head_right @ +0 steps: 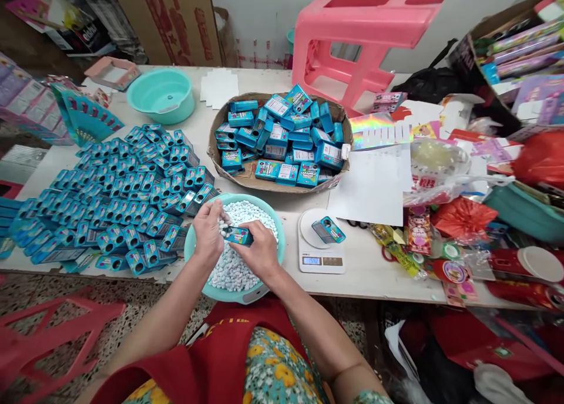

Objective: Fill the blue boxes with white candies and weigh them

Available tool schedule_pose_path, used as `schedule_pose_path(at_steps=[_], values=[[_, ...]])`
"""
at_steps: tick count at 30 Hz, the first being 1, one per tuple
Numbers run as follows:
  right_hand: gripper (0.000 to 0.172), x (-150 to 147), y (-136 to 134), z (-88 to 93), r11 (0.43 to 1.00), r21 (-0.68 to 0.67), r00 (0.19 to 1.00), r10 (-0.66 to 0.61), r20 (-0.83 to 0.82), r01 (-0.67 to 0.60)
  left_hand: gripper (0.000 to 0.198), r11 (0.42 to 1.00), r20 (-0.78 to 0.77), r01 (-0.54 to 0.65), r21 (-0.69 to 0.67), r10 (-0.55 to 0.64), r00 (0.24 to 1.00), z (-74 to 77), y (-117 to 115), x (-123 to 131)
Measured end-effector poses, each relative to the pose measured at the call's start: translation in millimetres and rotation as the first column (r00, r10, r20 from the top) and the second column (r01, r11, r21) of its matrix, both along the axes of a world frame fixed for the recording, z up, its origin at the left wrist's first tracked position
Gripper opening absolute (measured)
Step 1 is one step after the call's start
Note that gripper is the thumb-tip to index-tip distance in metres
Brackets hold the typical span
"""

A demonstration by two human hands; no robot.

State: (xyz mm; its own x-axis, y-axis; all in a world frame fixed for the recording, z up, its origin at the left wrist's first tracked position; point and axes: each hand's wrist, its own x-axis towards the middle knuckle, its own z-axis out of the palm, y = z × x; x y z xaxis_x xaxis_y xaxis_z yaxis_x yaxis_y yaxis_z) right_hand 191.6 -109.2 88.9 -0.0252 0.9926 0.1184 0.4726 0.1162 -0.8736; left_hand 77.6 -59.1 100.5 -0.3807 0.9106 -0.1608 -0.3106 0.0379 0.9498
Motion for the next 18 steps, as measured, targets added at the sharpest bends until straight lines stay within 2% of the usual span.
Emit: schedule_pose_path(at_steps=[5,12,16,18], values=[[0.033,-3,1,-1.6,1.000,0.025,1.000,-0.015,0.002,0.015,0.026,0.996,-0.013,0.027,0.090,-0.026,1.000,1.9,0,0],[0.032,-5,1,-11.0,0.999,-0.020,0.998,-0.047,-0.046,0.046,0.032,0.997,0.029,0.066,0.035,-0.067,0.997,4.0,-1,5],[0.034,8,-7,-6.8,0.998,-0.023,0.983,-0.068,-0.170,0.065,0.032,0.988,0.209,0.148,-0.033,-0.138,0.968,19.1,9,-9],[0.036,18,-14,-3.2,0.997,-0.040,0.968,-0.078,-0.237,0.070,0.029,0.979,0.305,0.184,-0.092,-0.148,0.941,18.7,16,-21]])
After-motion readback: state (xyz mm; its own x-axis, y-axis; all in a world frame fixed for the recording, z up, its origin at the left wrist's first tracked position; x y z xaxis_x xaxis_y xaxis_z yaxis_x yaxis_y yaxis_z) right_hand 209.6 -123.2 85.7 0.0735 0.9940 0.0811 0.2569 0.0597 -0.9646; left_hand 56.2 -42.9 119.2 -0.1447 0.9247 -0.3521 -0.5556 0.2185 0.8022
